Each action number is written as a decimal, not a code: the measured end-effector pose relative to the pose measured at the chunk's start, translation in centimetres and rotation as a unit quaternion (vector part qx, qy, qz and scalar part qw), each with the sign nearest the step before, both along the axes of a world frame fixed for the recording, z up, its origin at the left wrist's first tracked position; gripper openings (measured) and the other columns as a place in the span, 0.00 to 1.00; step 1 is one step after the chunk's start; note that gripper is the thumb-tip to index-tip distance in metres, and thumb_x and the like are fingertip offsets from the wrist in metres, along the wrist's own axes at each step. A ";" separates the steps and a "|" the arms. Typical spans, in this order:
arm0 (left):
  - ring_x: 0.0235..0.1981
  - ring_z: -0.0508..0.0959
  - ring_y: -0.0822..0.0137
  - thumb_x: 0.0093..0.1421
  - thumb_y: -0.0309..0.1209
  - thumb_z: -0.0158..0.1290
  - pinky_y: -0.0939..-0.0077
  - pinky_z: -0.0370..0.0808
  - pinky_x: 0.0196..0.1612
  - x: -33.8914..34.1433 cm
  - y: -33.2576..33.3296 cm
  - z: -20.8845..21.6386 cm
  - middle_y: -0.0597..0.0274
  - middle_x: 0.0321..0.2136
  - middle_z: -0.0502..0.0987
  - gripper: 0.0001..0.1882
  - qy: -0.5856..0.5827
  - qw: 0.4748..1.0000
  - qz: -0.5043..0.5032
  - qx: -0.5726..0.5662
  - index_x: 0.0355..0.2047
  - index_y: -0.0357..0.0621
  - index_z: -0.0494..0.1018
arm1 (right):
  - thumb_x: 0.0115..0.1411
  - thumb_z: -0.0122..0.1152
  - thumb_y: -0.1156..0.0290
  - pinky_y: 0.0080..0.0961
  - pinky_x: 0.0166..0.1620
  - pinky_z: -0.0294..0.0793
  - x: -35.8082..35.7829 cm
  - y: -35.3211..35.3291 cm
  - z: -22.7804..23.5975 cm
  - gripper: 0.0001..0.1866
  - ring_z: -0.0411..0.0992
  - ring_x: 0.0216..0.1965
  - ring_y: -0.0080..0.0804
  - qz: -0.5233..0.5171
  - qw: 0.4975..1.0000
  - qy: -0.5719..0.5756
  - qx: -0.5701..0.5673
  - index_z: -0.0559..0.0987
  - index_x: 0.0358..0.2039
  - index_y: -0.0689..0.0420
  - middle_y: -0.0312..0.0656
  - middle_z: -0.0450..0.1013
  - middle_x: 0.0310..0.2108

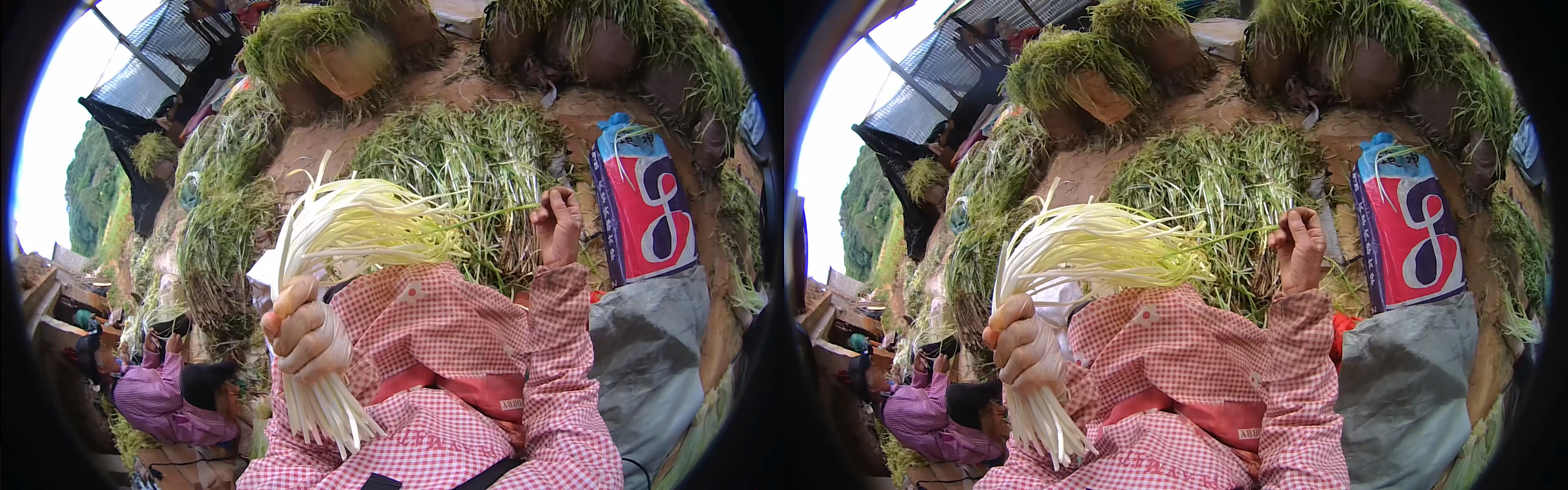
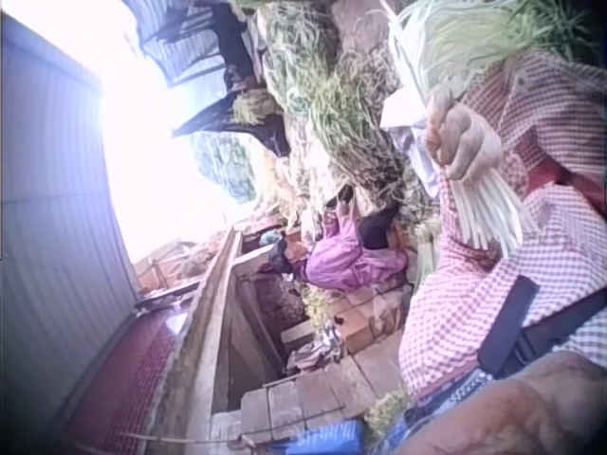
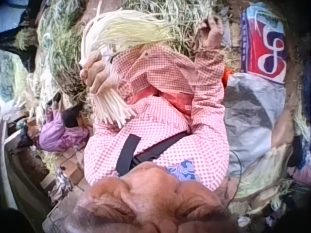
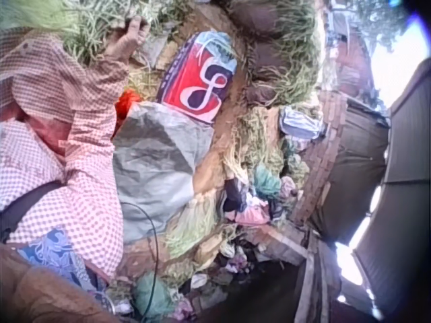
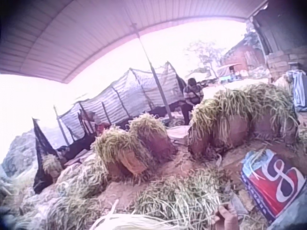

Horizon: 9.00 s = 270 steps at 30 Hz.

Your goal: The person sits on the ground and sorts through a large pile of grass, separating the white stalks from the green leaves by hand. They gather the white stalks into a bundle and continue to pick through the pile to collect more.

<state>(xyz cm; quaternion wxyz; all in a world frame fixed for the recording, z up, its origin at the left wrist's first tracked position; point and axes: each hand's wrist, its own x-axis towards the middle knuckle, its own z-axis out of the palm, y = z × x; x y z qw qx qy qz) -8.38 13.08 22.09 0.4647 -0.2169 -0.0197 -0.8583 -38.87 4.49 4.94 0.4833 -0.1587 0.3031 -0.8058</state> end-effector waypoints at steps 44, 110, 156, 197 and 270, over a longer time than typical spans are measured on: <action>0.11 0.66 0.73 0.59 0.25 0.50 0.78 0.65 0.15 3.2 -0.4 -1.1 0.63 0.14 0.65 0.06 -0.030 0.960 -0.121 -0.249 0.28 0.37 0.65 | 0.65 0.53 0.71 0.12 0.24 0.64 9.4 -5.6 5.8 0.10 0.59 0.22 0.13 0.216 0.948 0.226 -0.066 0.76 0.43 0.60 0.28 0.65 0.25; 0.12 0.66 0.72 0.59 0.23 0.49 0.77 0.64 0.17 3.4 1.4 -2.5 0.65 0.16 0.66 0.05 -0.072 0.951 -0.134 -0.269 0.27 0.38 0.65 | 0.60 0.54 0.79 0.22 0.26 0.69 13.4 -0.1 8.0 0.04 0.67 0.23 0.25 -0.033 0.908 0.404 -0.106 0.69 0.31 0.59 0.39 0.68 0.26; 0.13 0.67 0.71 0.62 0.24 0.47 0.78 0.64 0.17 3.4 0.2 -0.6 0.60 0.16 0.67 0.04 0.029 0.968 -0.021 -0.247 0.34 0.35 0.65 | 0.56 0.64 0.70 0.22 0.30 0.71 10.3 2.2 -0.3 0.15 0.70 0.26 0.25 0.171 0.835 0.523 0.001 0.78 0.44 0.58 0.40 0.74 0.31; 0.07 0.64 0.73 0.59 0.19 0.44 0.78 0.57 0.07 2.7 -1.5 2.3 0.60 0.11 0.63 0.06 -0.025 0.992 0.085 -0.090 0.27 0.41 0.60 | 0.63 0.54 0.70 0.30 0.28 0.72 -0.7 1.2 -7.4 0.09 0.73 0.25 0.38 0.062 0.741 0.669 0.001 0.75 0.41 0.59 0.44 0.73 0.26; 0.08 0.67 0.72 0.63 0.23 0.43 0.78 0.65 0.07 -1.7 -11.9 8.5 0.63 0.12 0.64 0.03 -0.045 0.992 0.095 -0.064 0.37 0.39 0.61 | 0.67 0.46 0.70 0.26 0.29 0.79 4.3 -2.6 -12.5 0.19 0.74 0.37 0.35 0.161 0.461 0.872 -0.047 0.69 0.57 0.41 0.44 0.71 0.39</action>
